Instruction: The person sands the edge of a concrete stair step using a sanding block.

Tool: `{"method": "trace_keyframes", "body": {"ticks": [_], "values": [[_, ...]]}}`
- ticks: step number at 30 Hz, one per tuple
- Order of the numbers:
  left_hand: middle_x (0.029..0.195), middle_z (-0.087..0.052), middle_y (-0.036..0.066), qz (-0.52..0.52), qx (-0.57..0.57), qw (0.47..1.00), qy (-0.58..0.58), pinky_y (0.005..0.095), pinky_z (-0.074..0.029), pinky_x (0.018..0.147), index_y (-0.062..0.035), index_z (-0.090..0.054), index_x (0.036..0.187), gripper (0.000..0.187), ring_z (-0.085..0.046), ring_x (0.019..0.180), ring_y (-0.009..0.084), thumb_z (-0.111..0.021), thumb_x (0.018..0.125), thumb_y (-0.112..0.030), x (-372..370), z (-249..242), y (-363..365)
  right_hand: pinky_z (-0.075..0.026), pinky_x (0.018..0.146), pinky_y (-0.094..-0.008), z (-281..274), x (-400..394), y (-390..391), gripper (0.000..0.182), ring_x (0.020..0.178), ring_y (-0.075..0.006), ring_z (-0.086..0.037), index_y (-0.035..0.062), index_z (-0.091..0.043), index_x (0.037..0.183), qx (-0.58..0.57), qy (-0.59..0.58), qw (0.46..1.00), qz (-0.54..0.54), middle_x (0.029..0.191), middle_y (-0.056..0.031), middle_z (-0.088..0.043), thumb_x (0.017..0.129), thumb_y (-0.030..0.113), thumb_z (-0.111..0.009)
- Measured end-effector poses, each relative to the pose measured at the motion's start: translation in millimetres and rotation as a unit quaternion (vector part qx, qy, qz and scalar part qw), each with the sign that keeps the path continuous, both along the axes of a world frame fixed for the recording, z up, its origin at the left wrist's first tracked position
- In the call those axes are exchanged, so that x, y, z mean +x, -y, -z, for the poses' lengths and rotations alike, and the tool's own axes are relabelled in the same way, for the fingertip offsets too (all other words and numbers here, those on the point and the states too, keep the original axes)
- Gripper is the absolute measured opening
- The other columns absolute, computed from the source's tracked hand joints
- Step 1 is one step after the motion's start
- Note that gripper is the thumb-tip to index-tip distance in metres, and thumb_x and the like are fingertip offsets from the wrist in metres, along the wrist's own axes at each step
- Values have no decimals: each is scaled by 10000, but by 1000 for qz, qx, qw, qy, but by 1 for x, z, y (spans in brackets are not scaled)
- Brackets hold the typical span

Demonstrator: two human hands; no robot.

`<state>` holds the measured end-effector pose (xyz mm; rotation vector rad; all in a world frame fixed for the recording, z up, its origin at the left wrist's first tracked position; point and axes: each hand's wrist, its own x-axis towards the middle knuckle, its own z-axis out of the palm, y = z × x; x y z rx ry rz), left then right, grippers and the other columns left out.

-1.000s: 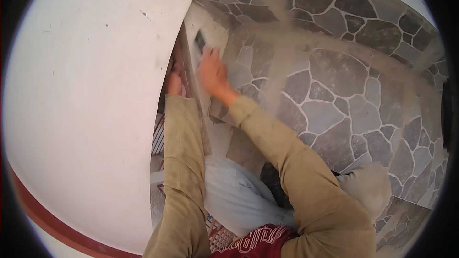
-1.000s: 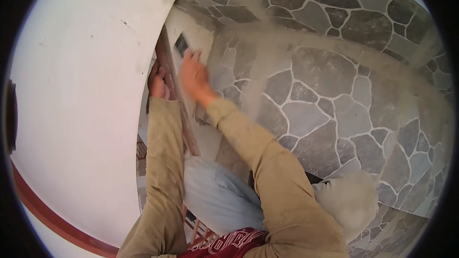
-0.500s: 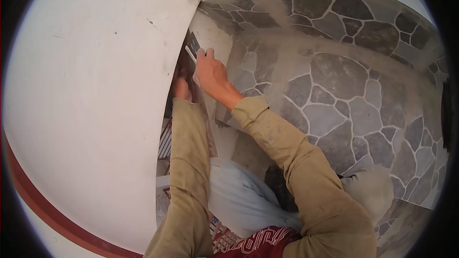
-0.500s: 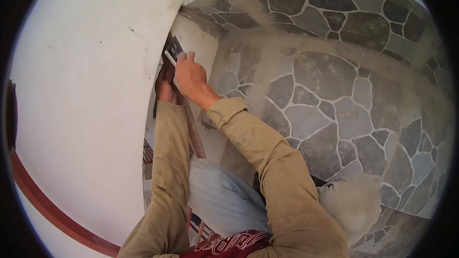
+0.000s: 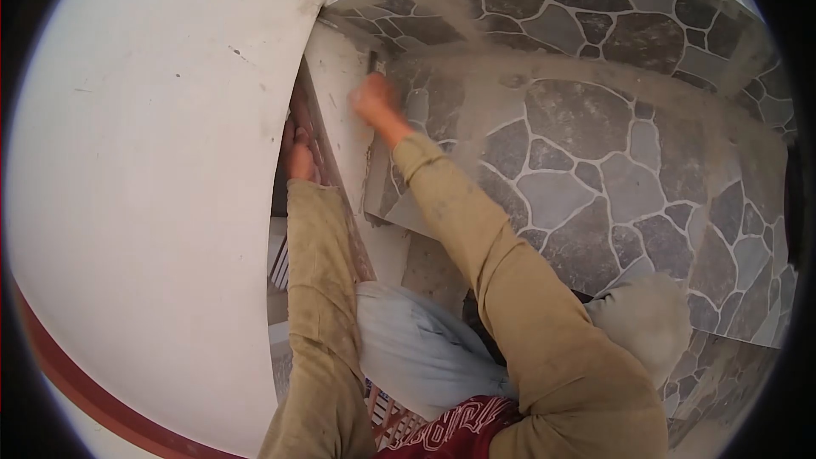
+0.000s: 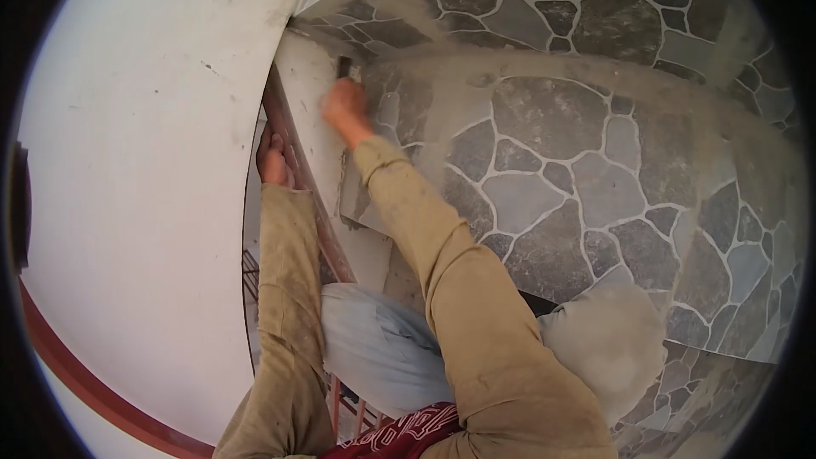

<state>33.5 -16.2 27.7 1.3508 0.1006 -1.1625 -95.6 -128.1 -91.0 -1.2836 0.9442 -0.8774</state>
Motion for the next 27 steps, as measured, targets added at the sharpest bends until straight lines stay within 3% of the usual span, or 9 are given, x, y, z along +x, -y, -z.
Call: {"method": "trace_keyframes", "body": {"ticks": [2, 4, 7, 9, 11, 15, 17, 21, 27], "values": [[1407, -482, 152, 138, -97, 837, 520, 357, -369, 1080, 27, -337, 1461, 464, -471, 1289, 251, -336, 1007, -68, -11, 48, -11, -553, 775, -449, 13, -4, -6, 312, 936, -366, -671, -50, -655, 894, 17, -9, 999, -30, 992, -287, -647, 802, 248, -678], [1408, -482, 155, 160, -129, 844, 495, 359, -366, 1083, 25, -346, 1456, 458, -472, 1288, 257, -326, 1007, -66, -11, 47, -9, -559, 707, -448, -4, 7, -40, 279, 840, -347, -690, -27, -671, 784, -223, -96, 959, 148, 857, -261, -675, 804, 251, -673], [1459, -421, 154, 164, -152, 862, 455, 357, -314, 1111, 27, -307, 1472, 483, -413, 1333, 253, -351, 1003, -80, -5, 55, -8, -563, 666, -444, -22, 21, -57, 276, 743, -360, -689, -19, -671, 733, -137, -135, 952, 238, 749, -239, -669, 803, 248, -670], [1525, -340, 155, 126, -112, 880, 444, 353, -246, 1149, 31, -249, 1496, 532, -327, 1400, 248, -379, 992, -78, -18, 47, -14, -568, 694, -442, 43, 39, -7, 256, 792, -379, -689, -30, -669, 787, -103, -111, 985, 82, 799, -239, -679, 801, 225, -661], [1482, -396, 153, 132, -100, 858, 485, 348, -294, 1121, 23, -310, 1472, 482, -390, 1350, 250, -350, 1001, -71, -9, 47, -13, -567, 689, -452, 9, -41, 6, 244, 777, -388, -693, -49, -662, 796, 128, 44, 989, -65, 831, -250, -683, 798, 195, -647], [1449, -441, 150, 138, -103, 849, 500, 345, -327, 1099, 12, -361, 1456, 455, -437, 1311, 247, -341, 1008, -67, -26, 44, -10, -564, 664, -453, 21, -28, 7, 257, 725, -397, -693, -60, -661, 791, 92, -18, 995, -38, 848, -254, -685, 792, 195, -631], [1454, -436, 150, 121, -112, 855, 493, 345, -319, 1103, 10, -357, 1459, 459, -429, 1317, 245, -351, 1007, -68, -18, 45, -12, -558, 692, -459, 35, -9, 5, 307, 735, -415, -687, -73, -662, 795, -60, -90, 977, 185, 839, -270, -678, 788, 233, -639], [1472, -420, 149, 125, -95, 834, 530, 350, -304, 1114, 5, -361, 1460, 469, -411, 1333, 250, -382, 998, -75, 6, 54, -12, -539, 754, -478, 16, -26, -5, 355, 833, -440, -677, -89, -652, 829, -93, -76, 990, 68, 854, -294, -668, 797, 264, -630], [1495, -405, 132, 95, -75, 755, 644, 370, -299, 1124, -35, -384, 1459, 511, -382, 1363, 269, -467, 984, -204, -26, 33, -9, -493, 633, -486, 66, 12, 16, 363, 707, -411, -658, -98, -594, 723, -197, -94, 954, 207, 736, -283, -631, 817, 253, -596]]}}
